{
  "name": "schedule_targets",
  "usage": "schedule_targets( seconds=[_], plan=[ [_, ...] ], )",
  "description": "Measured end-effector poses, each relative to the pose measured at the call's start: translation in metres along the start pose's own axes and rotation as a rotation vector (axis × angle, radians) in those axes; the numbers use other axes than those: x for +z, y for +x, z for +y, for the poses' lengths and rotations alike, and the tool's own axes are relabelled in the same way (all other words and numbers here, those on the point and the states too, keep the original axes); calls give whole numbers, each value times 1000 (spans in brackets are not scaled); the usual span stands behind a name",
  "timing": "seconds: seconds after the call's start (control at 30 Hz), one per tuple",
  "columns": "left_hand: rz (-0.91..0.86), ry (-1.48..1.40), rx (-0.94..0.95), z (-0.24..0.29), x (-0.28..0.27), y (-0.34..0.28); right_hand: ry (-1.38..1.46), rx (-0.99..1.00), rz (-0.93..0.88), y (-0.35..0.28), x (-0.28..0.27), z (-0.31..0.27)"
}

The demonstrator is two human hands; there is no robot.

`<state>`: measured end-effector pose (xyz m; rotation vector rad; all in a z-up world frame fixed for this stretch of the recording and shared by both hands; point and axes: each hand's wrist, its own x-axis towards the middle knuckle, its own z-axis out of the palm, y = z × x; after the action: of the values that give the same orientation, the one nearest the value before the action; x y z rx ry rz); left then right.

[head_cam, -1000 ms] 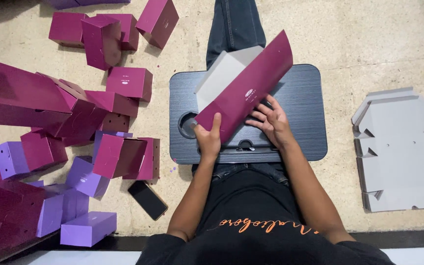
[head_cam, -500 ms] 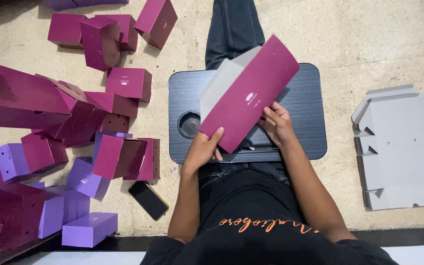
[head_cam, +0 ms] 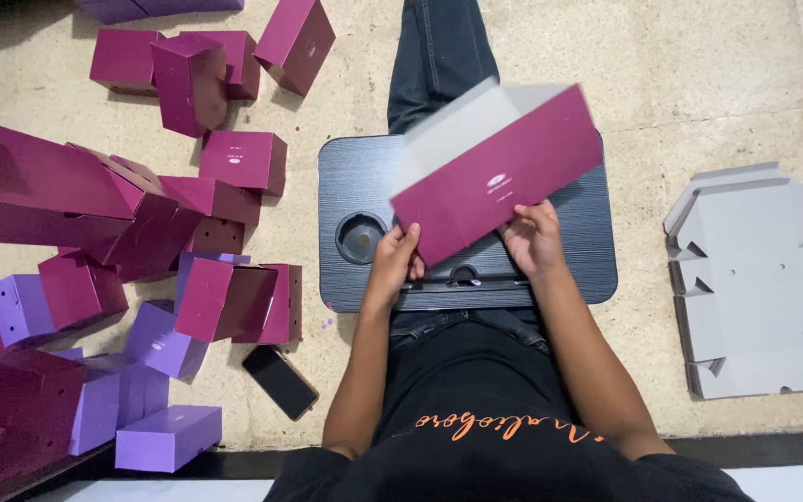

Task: Fold a cardboard cutout into a box on a lap desk.

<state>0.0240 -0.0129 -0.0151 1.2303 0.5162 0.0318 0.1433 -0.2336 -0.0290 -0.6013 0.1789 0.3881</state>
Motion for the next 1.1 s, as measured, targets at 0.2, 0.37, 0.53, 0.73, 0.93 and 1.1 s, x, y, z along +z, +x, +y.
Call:
schedule_targets(
  seconds=[0.2,0.37,0.53,0.73,0.93,1.1],
  plan=[
    [-130,-130,177,6,15,-9,56,-49,54,10,-18,0],
    [-407,-139,182,-24,27,0,-73,-33,32,22,-59,45],
    [-282,262,-160,-58,13,12,-166,4,-22,-26,12,44],
    [-284,-17,-187,11,57,-16,-404,-67,-161,-18,-23,58],
    [-400,-110,45,-95,26,12,-963,-78,-275,-24,-23,49],
    [-376,73,289,-42,39,-17,-493,-38,-164,-26,-16,53]
  ],
)
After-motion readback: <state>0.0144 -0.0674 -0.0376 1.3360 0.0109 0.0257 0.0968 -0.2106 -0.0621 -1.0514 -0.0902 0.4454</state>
